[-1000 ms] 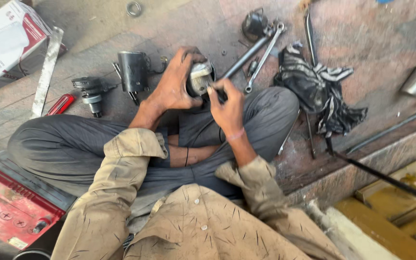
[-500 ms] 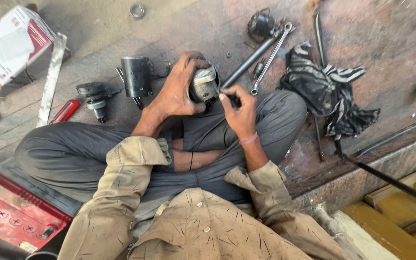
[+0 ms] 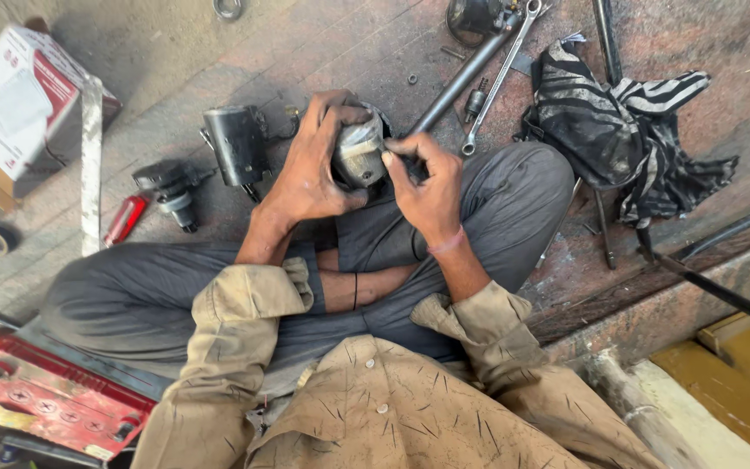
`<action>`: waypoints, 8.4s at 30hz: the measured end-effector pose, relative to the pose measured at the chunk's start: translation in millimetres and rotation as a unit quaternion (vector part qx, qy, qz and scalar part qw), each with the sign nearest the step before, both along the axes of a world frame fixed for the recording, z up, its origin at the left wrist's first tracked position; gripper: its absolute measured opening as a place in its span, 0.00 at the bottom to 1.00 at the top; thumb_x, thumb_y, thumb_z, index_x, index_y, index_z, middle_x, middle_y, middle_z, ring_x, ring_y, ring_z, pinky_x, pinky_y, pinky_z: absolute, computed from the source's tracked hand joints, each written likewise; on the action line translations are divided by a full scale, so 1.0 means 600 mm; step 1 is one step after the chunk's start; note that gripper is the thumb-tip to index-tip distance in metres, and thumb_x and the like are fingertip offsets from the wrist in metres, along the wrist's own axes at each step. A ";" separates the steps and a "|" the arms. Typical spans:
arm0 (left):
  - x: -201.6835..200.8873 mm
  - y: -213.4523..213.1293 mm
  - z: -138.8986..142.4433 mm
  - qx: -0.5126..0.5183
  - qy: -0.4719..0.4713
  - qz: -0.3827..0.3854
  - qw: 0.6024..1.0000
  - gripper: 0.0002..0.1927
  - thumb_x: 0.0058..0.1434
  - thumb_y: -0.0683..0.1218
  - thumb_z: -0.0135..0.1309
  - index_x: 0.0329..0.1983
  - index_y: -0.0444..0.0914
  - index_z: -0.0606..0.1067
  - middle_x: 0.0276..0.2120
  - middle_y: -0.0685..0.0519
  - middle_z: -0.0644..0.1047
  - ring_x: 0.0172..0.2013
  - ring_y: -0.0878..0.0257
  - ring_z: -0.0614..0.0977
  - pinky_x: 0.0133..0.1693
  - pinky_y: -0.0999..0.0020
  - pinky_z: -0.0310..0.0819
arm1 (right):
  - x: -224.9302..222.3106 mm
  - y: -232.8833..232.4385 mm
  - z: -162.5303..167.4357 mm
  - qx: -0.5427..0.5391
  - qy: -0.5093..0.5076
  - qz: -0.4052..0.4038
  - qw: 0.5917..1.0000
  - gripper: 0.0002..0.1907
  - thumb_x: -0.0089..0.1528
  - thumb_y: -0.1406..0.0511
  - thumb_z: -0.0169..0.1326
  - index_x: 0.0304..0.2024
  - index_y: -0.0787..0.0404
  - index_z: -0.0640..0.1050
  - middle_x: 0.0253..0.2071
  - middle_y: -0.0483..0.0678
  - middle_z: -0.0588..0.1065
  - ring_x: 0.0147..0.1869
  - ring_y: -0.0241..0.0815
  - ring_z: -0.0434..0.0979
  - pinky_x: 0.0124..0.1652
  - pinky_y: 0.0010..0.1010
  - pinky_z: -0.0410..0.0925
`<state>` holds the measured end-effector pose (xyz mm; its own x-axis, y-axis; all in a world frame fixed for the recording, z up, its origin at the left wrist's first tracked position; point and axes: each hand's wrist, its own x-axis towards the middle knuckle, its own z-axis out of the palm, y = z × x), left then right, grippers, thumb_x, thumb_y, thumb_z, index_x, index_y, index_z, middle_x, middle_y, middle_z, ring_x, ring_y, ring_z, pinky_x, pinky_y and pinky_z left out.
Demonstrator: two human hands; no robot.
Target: The person sits on the ground holding a starter motor and works on it in their lap, prying at the housing with a screwdriver, separating the end cap and body, and pulling out internal parts including the solenoid and drive assembly, setting removed pieces on the ground beside them.
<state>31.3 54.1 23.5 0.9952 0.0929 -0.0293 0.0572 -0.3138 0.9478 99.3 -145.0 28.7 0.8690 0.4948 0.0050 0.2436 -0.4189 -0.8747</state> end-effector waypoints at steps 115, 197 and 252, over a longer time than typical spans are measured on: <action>0.005 -0.041 -0.080 0.072 -0.094 0.148 0.982 0.47 0.35 0.43 0.76 0.62 0.37 0.70 0.69 0.43 0.67 0.70 0.40 0.65 0.70 0.50 0.60 | -0.009 -0.008 -0.076 -0.076 -0.150 -0.059 0.984 0.06 0.64 0.69 0.58 0.39 0.63 0.72 0.34 0.55 0.78 0.40 0.63 0.79 0.37 0.48 0.67; -0.015 -0.052 -0.047 0.014 -0.093 0.172 0.981 0.42 0.43 0.39 0.77 0.61 0.38 0.69 0.70 0.42 0.69 0.70 0.44 0.72 0.70 0.55 0.70 | 0.013 -0.015 -0.070 0.128 0.069 -0.077 0.986 0.13 0.70 0.75 0.55 0.50 0.64 0.65 0.37 0.48 0.73 0.35 0.33 0.79 0.33 0.24 0.74; -0.017 -0.045 -0.054 0.020 -0.090 0.162 0.982 0.47 0.36 0.38 0.78 0.61 0.37 0.69 0.69 0.43 0.70 0.70 0.42 0.70 0.70 0.55 0.67 | 0.008 -0.001 -0.053 0.059 -0.056 -0.034 0.996 0.16 0.67 0.77 0.55 0.54 0.66 0.66 0.40 0.51 0.74 0.40 0.37 0.80 0.35 0.28 0.72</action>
